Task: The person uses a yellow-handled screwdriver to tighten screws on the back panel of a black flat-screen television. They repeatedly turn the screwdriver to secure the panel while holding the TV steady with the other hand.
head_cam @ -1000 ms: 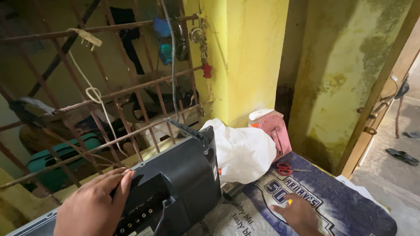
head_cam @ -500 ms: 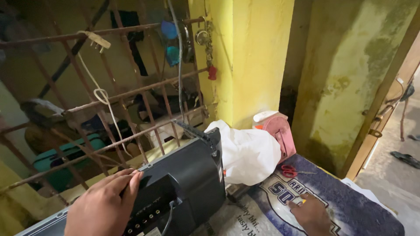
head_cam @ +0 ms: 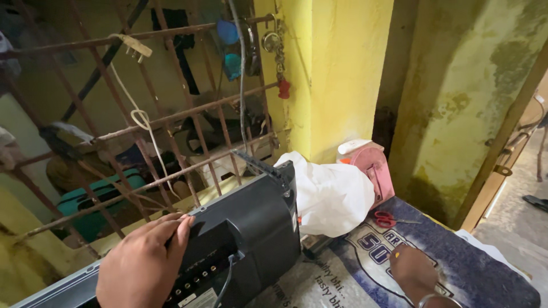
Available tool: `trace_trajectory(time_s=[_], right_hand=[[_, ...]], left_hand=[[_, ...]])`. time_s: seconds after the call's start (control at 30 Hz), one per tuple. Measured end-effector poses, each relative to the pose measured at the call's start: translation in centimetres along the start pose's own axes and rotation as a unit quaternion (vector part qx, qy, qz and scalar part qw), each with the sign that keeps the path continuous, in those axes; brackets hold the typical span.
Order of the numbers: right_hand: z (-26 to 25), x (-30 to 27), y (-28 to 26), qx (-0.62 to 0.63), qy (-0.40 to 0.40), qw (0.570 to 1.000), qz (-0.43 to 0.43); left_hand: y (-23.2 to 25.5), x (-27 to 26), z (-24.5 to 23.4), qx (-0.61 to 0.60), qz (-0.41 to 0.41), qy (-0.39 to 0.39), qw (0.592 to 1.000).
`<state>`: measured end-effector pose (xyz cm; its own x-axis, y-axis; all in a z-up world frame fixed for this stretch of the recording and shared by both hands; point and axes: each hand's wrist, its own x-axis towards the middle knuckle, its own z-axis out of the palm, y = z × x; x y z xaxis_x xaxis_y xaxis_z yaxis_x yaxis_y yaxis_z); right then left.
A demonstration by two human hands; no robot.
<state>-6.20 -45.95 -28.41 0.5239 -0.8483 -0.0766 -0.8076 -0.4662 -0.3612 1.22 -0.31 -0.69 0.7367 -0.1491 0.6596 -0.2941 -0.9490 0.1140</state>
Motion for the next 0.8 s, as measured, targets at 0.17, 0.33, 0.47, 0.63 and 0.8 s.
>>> trace_trajectory(time_s=[0.17,0.33,0.47,0.63,0.8], right_hand=[[0.1,0.0,-0.8,-0.017,0.007,1.0,-0.018],[0.2,0.9,-2.5,0.024,0.064,0.997,-0.027],[-2.4,0.3,-5.6,0.091,0.095,0.991,-0.002],[-7.4,-0.7,-10.1,0.198,0.198,0.96,0.0],[-12.1,-2.5,-15.2,0.306,0.332,0.889,-0.076]], left_hand=[[-0.1,-0.1,-0.3,-0.031,0.01,0.003,0.999],[0.3,-0.2,-0.8,-0.07,0.025,0.028,0.997],[0.0,-0.3,-1.0,-0.095,0.026,0.018,0.995],[0.1,-0.3,-1.3,-0.099,0.033,0.03,0.994],[-0.3,-0.6,-1.3,-0.128,0.039,0.054,0.99]])
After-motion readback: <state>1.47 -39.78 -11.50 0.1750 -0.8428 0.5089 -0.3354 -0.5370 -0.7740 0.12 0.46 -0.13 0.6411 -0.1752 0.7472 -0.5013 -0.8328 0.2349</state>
